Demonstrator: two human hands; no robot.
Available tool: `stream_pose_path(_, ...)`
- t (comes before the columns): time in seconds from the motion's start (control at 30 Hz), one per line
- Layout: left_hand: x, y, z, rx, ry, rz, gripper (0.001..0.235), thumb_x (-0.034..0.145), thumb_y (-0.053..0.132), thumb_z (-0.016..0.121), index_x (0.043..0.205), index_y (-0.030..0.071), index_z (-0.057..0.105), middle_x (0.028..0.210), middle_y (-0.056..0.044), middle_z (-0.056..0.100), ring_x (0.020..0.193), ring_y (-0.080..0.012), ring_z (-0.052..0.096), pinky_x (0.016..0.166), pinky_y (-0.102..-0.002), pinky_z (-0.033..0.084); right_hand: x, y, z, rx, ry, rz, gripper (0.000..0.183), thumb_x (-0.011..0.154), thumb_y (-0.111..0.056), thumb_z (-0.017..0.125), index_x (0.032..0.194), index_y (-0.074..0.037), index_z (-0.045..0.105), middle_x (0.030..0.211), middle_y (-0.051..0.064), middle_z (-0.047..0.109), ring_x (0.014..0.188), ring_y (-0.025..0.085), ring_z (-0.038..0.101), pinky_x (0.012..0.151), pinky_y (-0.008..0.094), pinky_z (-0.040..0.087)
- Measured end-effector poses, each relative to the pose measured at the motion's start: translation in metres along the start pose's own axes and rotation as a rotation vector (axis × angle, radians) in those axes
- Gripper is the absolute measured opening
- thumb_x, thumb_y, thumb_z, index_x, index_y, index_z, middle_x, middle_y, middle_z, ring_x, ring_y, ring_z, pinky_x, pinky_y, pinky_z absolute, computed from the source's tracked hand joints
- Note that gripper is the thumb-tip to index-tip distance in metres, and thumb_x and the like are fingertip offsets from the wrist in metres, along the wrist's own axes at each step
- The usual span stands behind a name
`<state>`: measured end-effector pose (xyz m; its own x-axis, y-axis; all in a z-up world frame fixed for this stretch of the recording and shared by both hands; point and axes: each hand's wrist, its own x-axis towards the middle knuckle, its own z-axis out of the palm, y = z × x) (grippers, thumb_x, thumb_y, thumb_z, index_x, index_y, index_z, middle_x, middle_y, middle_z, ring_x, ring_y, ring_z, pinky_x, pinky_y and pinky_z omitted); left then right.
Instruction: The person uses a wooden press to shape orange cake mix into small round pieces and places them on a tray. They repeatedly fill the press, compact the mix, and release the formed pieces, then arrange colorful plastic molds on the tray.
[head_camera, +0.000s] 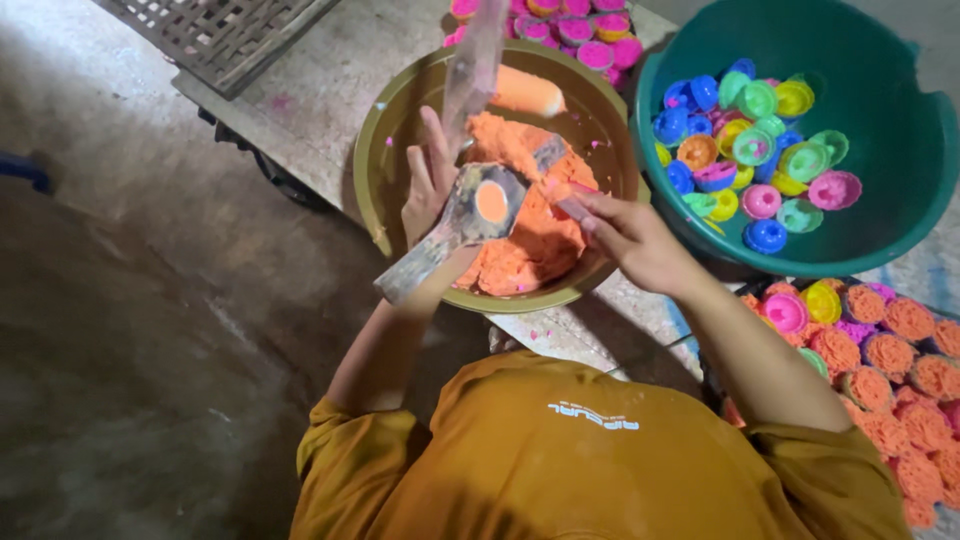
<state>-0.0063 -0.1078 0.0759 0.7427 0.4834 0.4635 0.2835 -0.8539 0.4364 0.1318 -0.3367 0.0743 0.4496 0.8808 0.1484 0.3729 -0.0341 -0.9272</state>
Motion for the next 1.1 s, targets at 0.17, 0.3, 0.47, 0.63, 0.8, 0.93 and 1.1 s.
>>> stream_pose_path(0.17,0.005,-0.013,0.001,0.204,0.087,0.094,0.091,0.095,0.020,0.069,0.163,-0.008,0.014,0.133,-0.033,0.043,0.110,-0.0400,0.062,0.083,-0.038,0.063,-0.013,-0.016,0.000,0.056,0.140,0.037,0.035,0.108,-0.012,0.055,0.140,-0.001,0.063,0.099,0.016,0.064,0.075,0.014,0.051,0.066,0.032,0.041)
stream_pose_path(0.3,-0.001,-0.021,0.000,0.227,0.052,0.201,0.081,0.096,0.024,0.071,0.158,-0.004,0.027,0.160,-0.033,0.029,0.119,-0.0448,0.056,0.091,-0.044,0.059,-0.026,-0.029,-0.012,-0.311,0.182,-0.276,0.040,0.106,-0.007,0.056,0.146,-0.008,0.058,0.127,0.016,0.072,0.100,0.025,0.075,0.086,0.036,0.057)
stream_pose_path(0.47,-0.012,-0.008,-0.011,-0.059,-0.058,0.186,0.079,0.087,0.032,0.074,0.149,-0.004,0.040,0.161,-0.035,0.023,0.124,-0.0504,0.049,0.102,-0.050,0.052,0.004,-0.022,-0.017,-0.709,0.206,-0.221,0.045,0.098,-0.005,0.063,0.142,-0.008,0.062,0.111,0.021,0.072,0.086,0.041,0.070,0.071,0.045,0.054)
stream_pose_path(0.63,-0.014,-0.002,-0.014,-0.124,-0.128,0.027,0.107,0.084,0.044,0.084,0.158,-0.001,0.021,0.158,-0.028,0.032,0.140,-0.0438,0.045,0.116,-0.048,0.040,0.009,-0.010,-0.011,-0.672,0.174,-0.343,0.038,0.100,-0.008,0.064,0.138,-0.007,0.061,0.110,0.020,0.071,0.090,0.040,0.070,0.075,0.044,0.056)
stream_pose_path(0.8,-0.017,-0.036,0.002,-0.302,0.016,0.074,0.099,0.084,0.030,0.084,0.150,-0.012,0.023,0.144,-0.023,0.054,0.136,-0.0404,0.048,0.117,-0.050,0.035,-0.006,-0.002,-0.031,-0.354,0.433,-0.147,0.033,0.113,-0.003,0.053,0.143,-0.009,0.065,0.081,0.008,0.060,0.068,0.017,0.055,0.063,0.031,0.045)
stream_pose_path(0.93,-0.038,-0.070,0.014,-1.183,-0.029,-0.302,0.052,0.088,0.011,0.069,0.137,0.000,0.054,0.129,-0.010,0.065,0.118,-0.0235,0.066,0.092,-0.038,0.058,0.014,0.003,-0.033,-0.009,0.217,0.168,0.051,0.102,-0.002,0.046,0.152,-0.007,0.053,0.091,0.000,0.059,0.073,0.008,0.050,0.065,0.026,0.045)
stream_pose_path(1.1,-0.085,-0.039,0.038,-1.690,-0.313,-0.383,0.039,0.083,0.001,0.066,0.122,-0.002,0.062,0.107,-0.013,0.068,0.096,-0.0236,0.066,0.083,-0.036,0.056,0.025,-0.013,-0.014,-0.651,0.278,-0.517,0.059,0.110,-0.019,0.049,0.162,-0.004,0.024,0.145,0.024,0.053,0.126,0.038,0.059,0.103,0.042,0.048)
